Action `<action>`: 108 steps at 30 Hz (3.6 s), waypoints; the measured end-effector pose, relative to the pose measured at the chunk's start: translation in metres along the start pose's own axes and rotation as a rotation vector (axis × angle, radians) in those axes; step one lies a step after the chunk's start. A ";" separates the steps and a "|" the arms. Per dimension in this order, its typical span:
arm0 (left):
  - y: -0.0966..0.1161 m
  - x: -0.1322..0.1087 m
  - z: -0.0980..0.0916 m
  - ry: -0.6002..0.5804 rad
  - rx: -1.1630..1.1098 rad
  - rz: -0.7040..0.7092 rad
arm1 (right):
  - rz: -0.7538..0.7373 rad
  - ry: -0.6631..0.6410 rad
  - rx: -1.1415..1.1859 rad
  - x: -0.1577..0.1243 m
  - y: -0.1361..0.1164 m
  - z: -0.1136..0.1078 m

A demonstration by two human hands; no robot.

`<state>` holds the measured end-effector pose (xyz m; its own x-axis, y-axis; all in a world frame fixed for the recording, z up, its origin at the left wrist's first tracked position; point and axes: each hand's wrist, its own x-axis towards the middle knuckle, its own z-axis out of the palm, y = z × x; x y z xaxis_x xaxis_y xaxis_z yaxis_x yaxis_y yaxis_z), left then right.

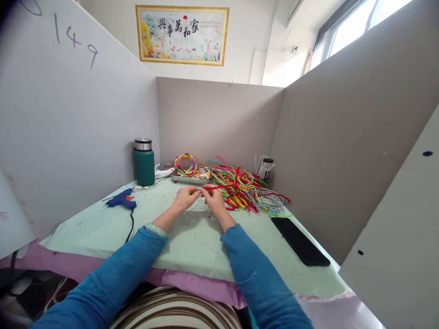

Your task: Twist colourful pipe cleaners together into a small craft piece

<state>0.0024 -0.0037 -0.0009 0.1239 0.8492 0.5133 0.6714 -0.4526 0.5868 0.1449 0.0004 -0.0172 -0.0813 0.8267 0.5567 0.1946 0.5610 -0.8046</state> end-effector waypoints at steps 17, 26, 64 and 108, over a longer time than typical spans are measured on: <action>-0.002 0.002 0.001 0.019 0.052 -0.010 | -0.124 0.135 -0.279 -0.002 0.000 -0.001; -0.004 0.004 0.001 -0.003 0.035 -0.041 | -0.148 0.063 -0.268 -0.004 -0.004 -0.002; 0.002 -0.005 -0.003 -0.103 0.254 0.046 | -0.126 0.006 -0.465 -0.006 -0.006 -0.003; 0.003 -0.007 -0.003 -0.132 0.302 0.073 | -0.244 0.043 -0.466 -0.002 0.002 -0.004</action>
<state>0.0014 -0.0121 -0.0007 0.2603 0.8541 0.4502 0.8407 -0.4298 0.3294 0.1495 -0.0001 -0.0193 -0.1403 0.6668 0.7319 0.5899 0.6500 -0.4791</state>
